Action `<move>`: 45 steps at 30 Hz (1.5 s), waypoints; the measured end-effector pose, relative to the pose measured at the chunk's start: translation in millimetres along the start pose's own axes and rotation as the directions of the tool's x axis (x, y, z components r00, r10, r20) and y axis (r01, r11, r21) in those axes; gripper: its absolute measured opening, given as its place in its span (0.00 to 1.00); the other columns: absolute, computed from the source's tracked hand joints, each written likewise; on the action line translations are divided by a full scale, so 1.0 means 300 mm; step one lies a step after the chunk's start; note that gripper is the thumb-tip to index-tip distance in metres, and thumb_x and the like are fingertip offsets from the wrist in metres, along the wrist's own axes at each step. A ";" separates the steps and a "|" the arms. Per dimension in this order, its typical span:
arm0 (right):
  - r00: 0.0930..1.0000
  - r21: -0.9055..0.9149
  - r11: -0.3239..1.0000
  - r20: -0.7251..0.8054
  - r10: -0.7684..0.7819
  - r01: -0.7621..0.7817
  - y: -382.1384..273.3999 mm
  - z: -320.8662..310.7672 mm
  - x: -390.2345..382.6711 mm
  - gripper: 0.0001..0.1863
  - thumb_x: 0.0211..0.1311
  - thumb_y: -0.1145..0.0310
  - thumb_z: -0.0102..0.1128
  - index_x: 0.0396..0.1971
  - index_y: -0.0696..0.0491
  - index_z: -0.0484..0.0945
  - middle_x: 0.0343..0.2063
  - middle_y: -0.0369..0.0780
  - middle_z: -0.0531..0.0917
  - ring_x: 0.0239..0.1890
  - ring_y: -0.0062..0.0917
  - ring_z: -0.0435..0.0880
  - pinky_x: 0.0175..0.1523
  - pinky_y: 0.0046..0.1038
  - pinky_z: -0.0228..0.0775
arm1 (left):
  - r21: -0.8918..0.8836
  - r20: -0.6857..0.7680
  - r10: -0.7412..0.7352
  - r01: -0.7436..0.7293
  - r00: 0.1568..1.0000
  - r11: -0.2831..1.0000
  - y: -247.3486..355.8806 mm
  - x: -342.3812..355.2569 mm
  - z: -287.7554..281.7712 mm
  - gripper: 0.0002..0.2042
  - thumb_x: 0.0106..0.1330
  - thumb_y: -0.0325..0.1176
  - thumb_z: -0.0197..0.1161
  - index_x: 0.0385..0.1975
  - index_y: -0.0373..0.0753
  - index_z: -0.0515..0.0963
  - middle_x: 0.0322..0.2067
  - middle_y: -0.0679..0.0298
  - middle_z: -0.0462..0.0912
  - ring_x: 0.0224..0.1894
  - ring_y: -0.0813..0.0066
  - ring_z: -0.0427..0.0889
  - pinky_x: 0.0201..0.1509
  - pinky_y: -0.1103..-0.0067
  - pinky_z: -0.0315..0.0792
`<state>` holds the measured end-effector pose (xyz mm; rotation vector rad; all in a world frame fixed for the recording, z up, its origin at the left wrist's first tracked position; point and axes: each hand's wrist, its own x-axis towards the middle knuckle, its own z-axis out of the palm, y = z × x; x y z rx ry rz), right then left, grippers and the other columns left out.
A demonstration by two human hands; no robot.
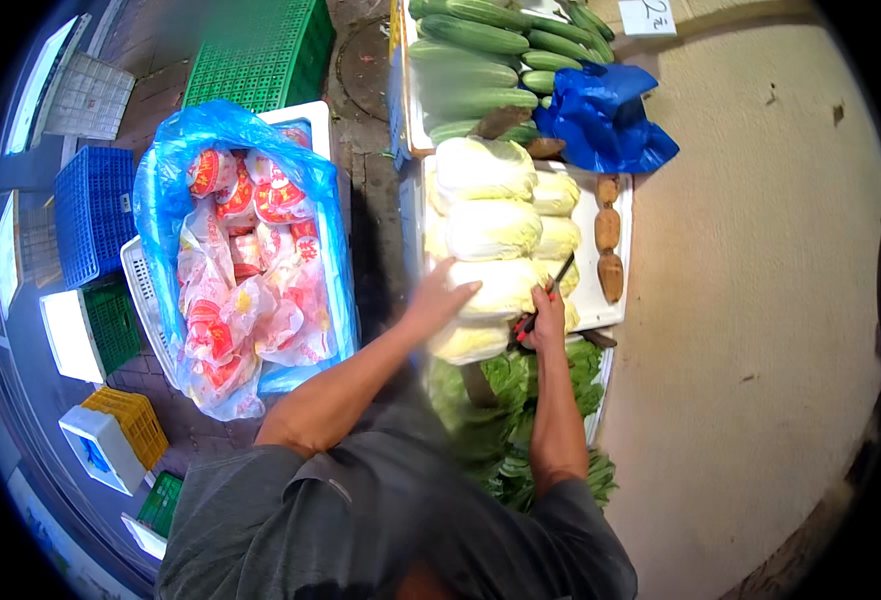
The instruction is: The person uses a knife to trim the outer leaves of napa cabbages at a sidewalk produce stall. The person picks up a cabbage, trims the base and outer leaves with the knife, and then places the trimmed cabbage onto a stack on a nearby tray.
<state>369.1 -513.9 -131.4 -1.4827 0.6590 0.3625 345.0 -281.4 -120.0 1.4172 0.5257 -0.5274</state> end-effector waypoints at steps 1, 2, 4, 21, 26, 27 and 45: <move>0.999 0.041 0.998 0.018 -0.048 0.047 0.002 0.010 0.000 0.18 0.63 0.65 0.57 0.50 0.55 0.69 0.34 0.33 0.77 0.32 0.18 0.78 0.30 0.20 0.73 | 0.065 0.014 0.027 -0.028 1.000 0.997 0.016 0.001 -0.002 0.39 0.57 0.50 0.65 0.61 0.28 0.61 0.55 0.40 0.71 0.57 0.55 0.73 0.60 0.70 0.66; 0.995 0.081 0.993 0.031 -0.090 0.088 0.006 0.016 0.000 0.20 0.63 0.66 0.57 0.53 0.56 0.68 0.36 0.34 0.78 0.34 0.20 0.79 0.32 0.21 0.73 | 0.128 0.030 0.047 -0.051 0.998 0.990 0.019 0.003 -0.004 0.39 0.57 0.51 0.66 0.61 0.28 0.62 0.55 0.40 0.71 0.57 0.54 0.72 0.61 0.70 0.64; 0.998 -0.028 0.999 0.055 -0.017 0.019 0.068 -0.034 0.047 0.21 0.64 0.66 0.56 0.54 0.57 0.67 0.39 0.37 0.79 0.37 0.21 0.79 0.36 0.22 0.73 | 0.026 0.018 0.017 -0.018 1.000 1.000 -0.055 0.034 0.013 0.39 0.57 0.51 0.66 0.61 0.28 0.61 0.56 0.40 0.70 0.58 0.53 0.71 0.61 0.70 0.65; 0.993 -0.042 0.999 -0.109 -0.038 0.034 -0.022 0.062 -0.034 0.17 0.64 0.63 0.56 0.50 0.52 0.69 0.29 0.33 0.77 0.19 0.15 0.73 0.21 0.17 0.65 | -0.014 -0.022 0.161 -0.162 0.987 0.987 -0.090 0.016 0.020 0.37 0.54 0.42 0.70 0.60 0.30 0.62 0.48 0.46 0.77 0.51 0.63 0.77 0.54 0.74 0.70; 0.989 -0.078 0.994 -0.126 -0.081 0.071 0.020 0.067 0.015 0.13 0.64 0.60 0.57 0.43 0.50 0.70 0.26 0.31 0.76 0.19 0.14 0.72 0.20 0.17 0.62 | 0.038 0.000 0.071 -0.071 0.997 0.997 -0.054 0.032 0.017 0.39 0.53 0.46 0.70 0.60 0.28 0.62 0.51 0.45 0.75 0.54 0.60 0.75 0.58 0.74 0.67; 0.990 -0.096 0.994 -0.126 -0.066 0.054 0.013 0.067 0.020 0.13 0.64 0.59 0.57 0.43 0.50 0.70 0.27 0.31 0.76 0.19 0.14 0.71 0.20 0.17 0.62 | 0.022 0.005 0.043 -0.043 0.999 0.999 -0.041 0.027 0.014 0.39 0.53 0.46 0.70 0.60 0.28 0.62 0.51 0.45 0.75 0.55 0.61 0.74 0.58 0.73 0.66; 0.940 -0.231 0.972 -0.324 -0.108 0.032 -0.067 -0.028 -0.045 0.21 0.63 0.63 0.57 0.55 0.53 0.71 0.35 0.38 0.78 0.22 0.16 0.71 0.23 0.20 0.67 | 0.089 -0.018 -0.009 0.010 1.000 0.996 -0.098 -0.066 -0.115 0.38 0.55 0.49 0.67 0.61 0.30 0.63 0.56 0.44 0.71 0.57 0.55 0.72 0.60 0.71 0.66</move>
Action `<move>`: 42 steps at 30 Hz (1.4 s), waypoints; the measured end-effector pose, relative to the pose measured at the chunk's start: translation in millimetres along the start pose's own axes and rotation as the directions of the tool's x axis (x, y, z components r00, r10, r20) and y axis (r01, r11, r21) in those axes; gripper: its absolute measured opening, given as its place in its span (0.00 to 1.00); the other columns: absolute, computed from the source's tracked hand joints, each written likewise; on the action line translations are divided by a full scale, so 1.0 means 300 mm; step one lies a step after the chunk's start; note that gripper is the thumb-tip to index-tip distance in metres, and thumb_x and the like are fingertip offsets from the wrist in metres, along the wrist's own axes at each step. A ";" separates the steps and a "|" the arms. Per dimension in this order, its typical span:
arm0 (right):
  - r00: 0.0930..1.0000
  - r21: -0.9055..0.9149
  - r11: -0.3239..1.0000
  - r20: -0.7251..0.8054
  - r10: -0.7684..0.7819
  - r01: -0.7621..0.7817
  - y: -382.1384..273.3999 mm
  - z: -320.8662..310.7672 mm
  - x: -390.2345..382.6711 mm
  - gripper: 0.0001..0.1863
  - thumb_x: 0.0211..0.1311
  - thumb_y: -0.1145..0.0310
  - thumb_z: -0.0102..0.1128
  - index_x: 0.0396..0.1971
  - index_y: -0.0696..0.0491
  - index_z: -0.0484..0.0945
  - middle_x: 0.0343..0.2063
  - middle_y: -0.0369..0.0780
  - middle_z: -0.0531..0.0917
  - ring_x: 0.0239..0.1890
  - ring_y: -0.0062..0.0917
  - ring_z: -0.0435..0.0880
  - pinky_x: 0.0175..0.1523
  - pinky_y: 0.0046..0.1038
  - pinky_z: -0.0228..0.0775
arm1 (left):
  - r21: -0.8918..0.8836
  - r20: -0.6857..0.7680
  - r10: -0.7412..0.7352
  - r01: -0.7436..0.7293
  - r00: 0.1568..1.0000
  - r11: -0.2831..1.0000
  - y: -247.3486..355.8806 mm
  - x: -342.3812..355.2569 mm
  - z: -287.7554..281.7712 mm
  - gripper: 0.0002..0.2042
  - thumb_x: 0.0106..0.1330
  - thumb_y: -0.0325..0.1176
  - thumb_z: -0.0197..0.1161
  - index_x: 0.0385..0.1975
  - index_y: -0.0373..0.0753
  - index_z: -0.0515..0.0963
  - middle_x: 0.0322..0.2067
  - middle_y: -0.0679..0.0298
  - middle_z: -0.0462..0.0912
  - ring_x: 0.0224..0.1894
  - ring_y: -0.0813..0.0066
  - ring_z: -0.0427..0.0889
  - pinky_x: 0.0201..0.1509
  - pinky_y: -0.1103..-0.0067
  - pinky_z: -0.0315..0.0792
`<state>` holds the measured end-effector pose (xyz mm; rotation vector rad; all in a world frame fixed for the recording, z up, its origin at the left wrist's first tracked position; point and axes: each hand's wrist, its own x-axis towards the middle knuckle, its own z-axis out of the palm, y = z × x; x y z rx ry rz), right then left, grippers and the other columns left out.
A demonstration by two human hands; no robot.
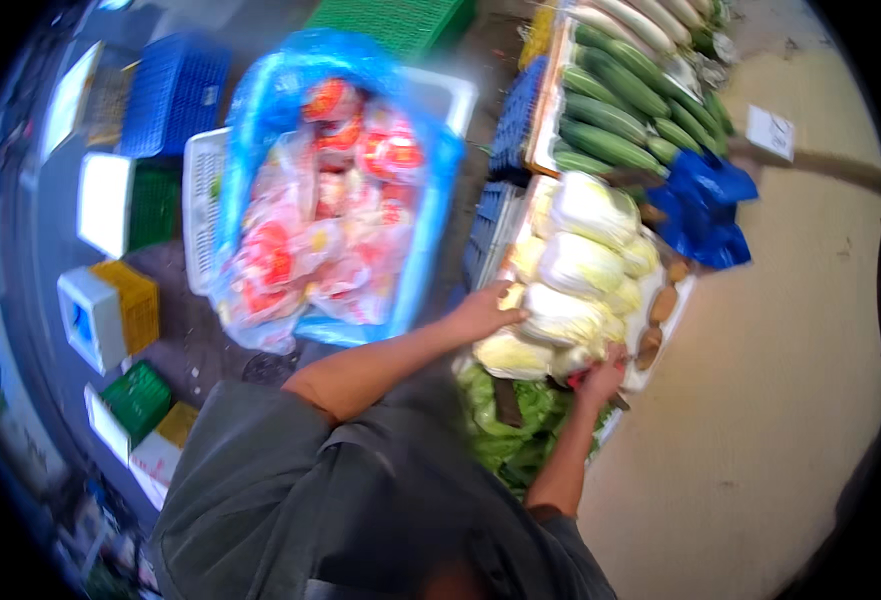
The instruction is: The person uses a knife to trim the outer leaves of napa cabbages at a sidewalk produce stall. The person picks up a cabbage, trims the base and outer leaves with the knife, and then places the trimmed cabbage onto a stack on a nearby tray.
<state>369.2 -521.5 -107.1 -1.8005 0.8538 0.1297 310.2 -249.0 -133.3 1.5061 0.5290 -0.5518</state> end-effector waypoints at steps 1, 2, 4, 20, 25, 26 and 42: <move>0.983 0.023 0.991 -0.130 -0.128 0.132 -0.032 0.008 -0.023 0.21 0.63 0.63 0.57 0.53 0.55 0.71 0.35 0.39 0.79 0.20 0.15 0.70 0.23 0.19 0.67 | 0.021 -0.036 0.041 -0.041 0.999 0.999 0.030 -0.047 -0.059 0.33 0.56 0.47 0.66 0.57 0.31 0.68 0.53 0.45 0.74 0.55 0.54 0.75 0.58 0.70 0.68; 0.989 -0.022 0.992 -0.073 -0.126 0.125 -0.095 -0.003 -0.054 0.21 0.63 0.65 0.56 0.54 0.57 0.70 0.35 0.40 0.79 0.19 0.15 0.69 0.24 0.19 0.68 | 0.074 -0.097 0.094 -0.087 0.991 0.993 0.011 -0.079 -0.124 0.31 0.57 0.47 0.66 0.55 0.31 0.70 0.51 0.46 0.75 0.53 0.54 0.76 0.58 0.70 0.68; 0.982 0.003 0.982 0.009 -0.187 0.187 -0.174 0.002 -0.127 0.21 0.64 0.68 0.54 0.54 0.60 0.68 0.34 0.42 0.79 0.18 0.15 0.67 0.26 0.19 0.68 | 0.218 -0.245 0.142 -0.088 0.959 0.972 0.022 -0.164 -0.288 0.27 0.58 0.47 0.64 0.52 0.33 0.73 0.48 0.48 0.77 0.50 0.56 0.78 0.55 0.69 0.70; 0.480 -0.346 0.863 0.866 0.143 0.367 0.008 1.077 -0.635 0.22 0.59 0.65 0.60 0.52 0.60 0.72 0.26 0.34 0.76 0.19 0.18 0.73 0.26 0.21 0.68 | 0.569 -0.709 0.236 0.341 0.665 0.749 -0.410 -0.487 -0.825 0.23 0.48 0.40 0.65 0.44 0.39 0.74 0.50 0.57 0.75 0.54 0.56 0.71 0.54 0.59 0.65; 0.361 -0.335 0.804 0.918 0.162 0.491 0.166 1.309 -0.685 0.23 0.59 0.65 0.60 0.52 0.59 0.73 0.31 0.37 0.78 0.26 0.20 0.76 0.26 0.23 0.69 | 0.481 -0.576 0.016 0.322 0.817 0.815 -0.441 -0.571 -0.908 0.11 0.53 0.39 0.58 0.32 0.40 0.78 0.37 0.59 0.76 0.49 0.59 0.73 0.53 0.64 0.66; 0.379 -0.399 0.736 0.902 0.207 0.547 0.172 1.360 -0.695 0.26 0.58 0.67 0.60 0.56 0.58 0.68 0.35 0.40 0.79 0.23 0.22 0.75 0.24 0.26 0.69 | 0.497 -0.695 0.207 0.251 0.689 0.831 -0.501 -0.578 -0.888 0.12 0.52 0.38 0.58 0.32 0.39 0.78 0.36 0.59 0.77 0.49 0.59 0.73 0.55 0.64 0.66; -0.137 0.031 0.473 0.972 0.190 0.881 0.538 1.462 -0.080 0.17 0.62 0.60 0.53 0.40 0.59 0.77 0.33 0.43 0.82 0.31 0.34 0.81 0.34 0.35 0.74 | 0.272 -0.916 0.276 -0.057 0.291 0.961 -0.435 -0.555 -0.763 0.23 0.47 0.37 0.68 0.45 0.38 0.73 0.46 0.57 0.74 0.55 0.58 0.68 0.58 0.62 0.62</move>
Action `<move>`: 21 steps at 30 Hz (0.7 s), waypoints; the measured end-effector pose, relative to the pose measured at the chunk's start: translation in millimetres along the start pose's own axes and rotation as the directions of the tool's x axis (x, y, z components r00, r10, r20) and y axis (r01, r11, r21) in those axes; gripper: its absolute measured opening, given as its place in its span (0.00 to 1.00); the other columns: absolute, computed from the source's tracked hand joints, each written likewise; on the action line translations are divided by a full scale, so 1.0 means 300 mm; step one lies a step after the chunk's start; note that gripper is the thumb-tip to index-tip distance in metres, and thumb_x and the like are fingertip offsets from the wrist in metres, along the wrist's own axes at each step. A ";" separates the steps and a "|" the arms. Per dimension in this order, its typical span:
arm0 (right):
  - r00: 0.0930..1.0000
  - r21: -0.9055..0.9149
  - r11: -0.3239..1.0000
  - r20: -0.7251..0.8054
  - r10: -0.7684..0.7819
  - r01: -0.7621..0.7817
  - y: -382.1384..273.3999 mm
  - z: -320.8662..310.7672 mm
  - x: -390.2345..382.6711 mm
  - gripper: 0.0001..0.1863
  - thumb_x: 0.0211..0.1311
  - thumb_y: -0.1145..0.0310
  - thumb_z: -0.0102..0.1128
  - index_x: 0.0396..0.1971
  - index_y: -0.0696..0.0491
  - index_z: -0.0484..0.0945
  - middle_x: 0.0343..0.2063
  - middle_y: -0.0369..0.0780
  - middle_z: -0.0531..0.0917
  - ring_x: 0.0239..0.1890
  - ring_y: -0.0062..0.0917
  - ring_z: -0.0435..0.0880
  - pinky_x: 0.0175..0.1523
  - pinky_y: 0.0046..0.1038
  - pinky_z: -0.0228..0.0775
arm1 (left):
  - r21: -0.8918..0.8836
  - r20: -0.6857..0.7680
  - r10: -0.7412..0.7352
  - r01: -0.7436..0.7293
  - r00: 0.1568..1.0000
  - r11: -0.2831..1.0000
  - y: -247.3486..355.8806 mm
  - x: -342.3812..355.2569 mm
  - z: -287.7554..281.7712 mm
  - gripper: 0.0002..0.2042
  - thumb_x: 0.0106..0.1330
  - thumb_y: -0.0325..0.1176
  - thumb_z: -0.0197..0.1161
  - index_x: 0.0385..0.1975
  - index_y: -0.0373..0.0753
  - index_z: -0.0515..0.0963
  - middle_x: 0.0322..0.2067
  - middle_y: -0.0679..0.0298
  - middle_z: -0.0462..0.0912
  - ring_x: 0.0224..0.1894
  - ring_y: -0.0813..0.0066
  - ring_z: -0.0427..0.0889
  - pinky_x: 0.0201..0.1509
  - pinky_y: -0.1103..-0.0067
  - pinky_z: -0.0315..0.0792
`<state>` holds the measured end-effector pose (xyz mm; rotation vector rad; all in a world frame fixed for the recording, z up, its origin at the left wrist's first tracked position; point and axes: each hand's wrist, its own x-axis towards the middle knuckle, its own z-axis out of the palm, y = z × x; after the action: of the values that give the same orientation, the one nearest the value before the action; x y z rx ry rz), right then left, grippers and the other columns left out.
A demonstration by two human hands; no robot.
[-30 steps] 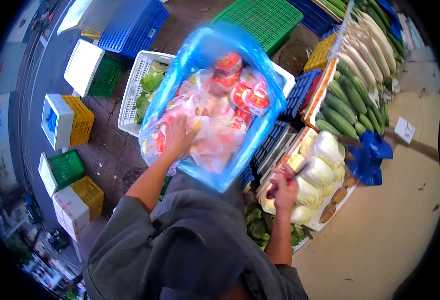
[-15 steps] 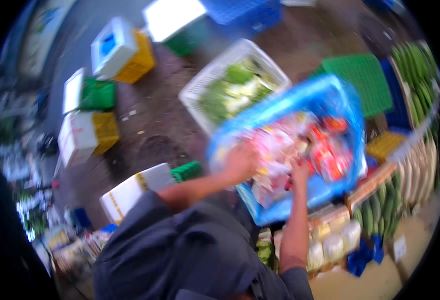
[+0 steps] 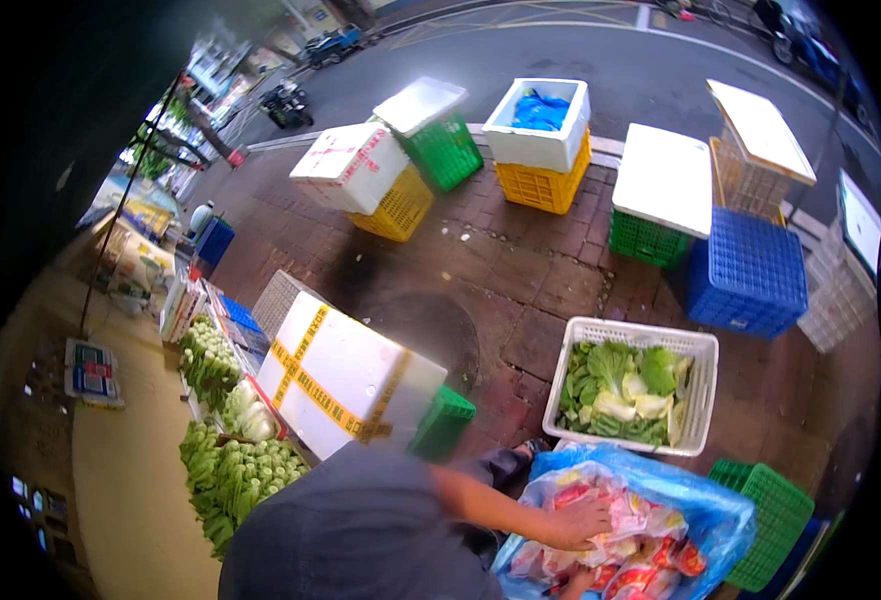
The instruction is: The person uses a knife to trim the outer leaves of napa cabbages at a sidewalk produce stall. The person picks up a cabbage, trims the base and outer leaves with the knife, and then places the trimmed cabbage onto a stack on a nearby tray.
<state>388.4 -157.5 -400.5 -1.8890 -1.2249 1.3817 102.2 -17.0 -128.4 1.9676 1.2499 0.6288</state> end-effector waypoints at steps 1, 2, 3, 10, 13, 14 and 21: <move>0.997 -0.007 0.998 0.026 0.069 -0.068 -0.038 -0.003 -0.016 0.17 0.62 0.60 0.54 0.40 0.59 0.77 0.33 0.43 0.82 0.31 0.34 0.81 0.34 0.35 0.74 | -0.038 -0.009 -0.022 0.022 1.000 0.999 -0.007 -0.002 0.011 0.22 0.48 0.37 0.67 0.44 0.39 0.73 0.44 0.57 0.74 0.52 0.57 0.70 0.55 0.63 0.64; 0.988 0.010 0.989 0.047 0.146 -0.146 -0.082 0.016 -0.017 0.17 0.62 0.59 0.54 0.40 0.58 0.77 0.32 0.42 0.82 0.30 0.33 0.81 0.33 0.35 0.74 | -0.078 -0.013 -0.043 0.042 0.999 0.996 -0.012 -0.006 0.021 0.21 0.49 0.37 0.67 0.43 0.39 0.73 0.42 0.56 0.75 0.48 0.57 0.72 0.52 0.64 0.66; 0.976 0.040 0.977 0.063 0.208 -0.210 -0.142 0.024 -0.033 0.16 0.62 0.59 0.54 0.39 0.58 0.77 0.32 0.42 0.82 0.30 0.33 0.80 0.33 0.35 0.74 | -0.070 -0.033 -0.042 0.040 0.999 0.997 -0.015 -0.009 0.032 0.21 0.49 0.37 0.67 0.43 0.39 0.73 0.42 0.56 0.75 0.48 0.57 0.72 0.52 0.64 0.66; 0.875 0.373 0.791 0.201 0.441 -0.485 -0.347 0.140 -0.135 0.15 0.61 0.58 0.55 0.39 0.54 0.76 0.30 0.39 0.81 0.27 0.29 0.80 0.29 0.33 0.74 | -0.170 0.358 -0.052 0.120 0.932 0.978 0.058 0.047 0.034 0.19 0.52 0.37 0.63 0.43 0.38 0.75 0.37 0.53 0.79 0.43 0.52 0.77 0.45 0.61 0.71; 0.822 0.524 0.642 0.257 0.508 -0.560 -0.370 0.174 -0.217 0.14 0.61 0.57 0.56 0.39 0.52 0.76 0.30 0.38 0.81 0.26 0.28 0.80 0.28 0.32 0.74 | -0.193 0.499 -0.019 0.132 0.866 0.972 0.104 0.062 0.092 0.19 0.51 0.38 0.64 0.41 0.36 0.76 0.36 0.50 0.79 0.43 0.50 0.78 0.46 0.61 0.71; 0.805 0.569 0.585 0.276 0.525 -0.578 -0.373 0.181 -0.249 0.14 0.61 0.57 0.56 0.39 0.51 0.76 0.29 0.38 0.81 0.26 0.27 0.80 0.27 0.31 0.74 | -0.200 0.556 -0.002 0.136 0.831 0.970 0.132 0.076 0.079 0.19 0.51 0.39 0.64 0.41 0.35 0.77 0.36 0.47 0.80 0.42 0.49 0.79 0.47 0.62 0.72; 0.798 0.841 0.198 0.366 0.479 -0.504 -0.382 0.257 -0.355 0.13 0.61 0.55 0.58 0.38 0.47 0.75 0.28 0.36 0.81 0.23 0.24 0.79 0.24 0.29 0.74 | -0.154 0.742 0.001 0.168 0.671 0.974 0.063 0.072 0.373 0.17 0.54 0.41 0.61 0.39 0.36 0.77 0.35 0.51 0.80 0.38 0.54 0.79 0.44 0.62 0.72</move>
<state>265.9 -204.8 -286.1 -1.3569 0.3710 1.8295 201.8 -37.0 -183.5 1.6862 0.7052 -0.1191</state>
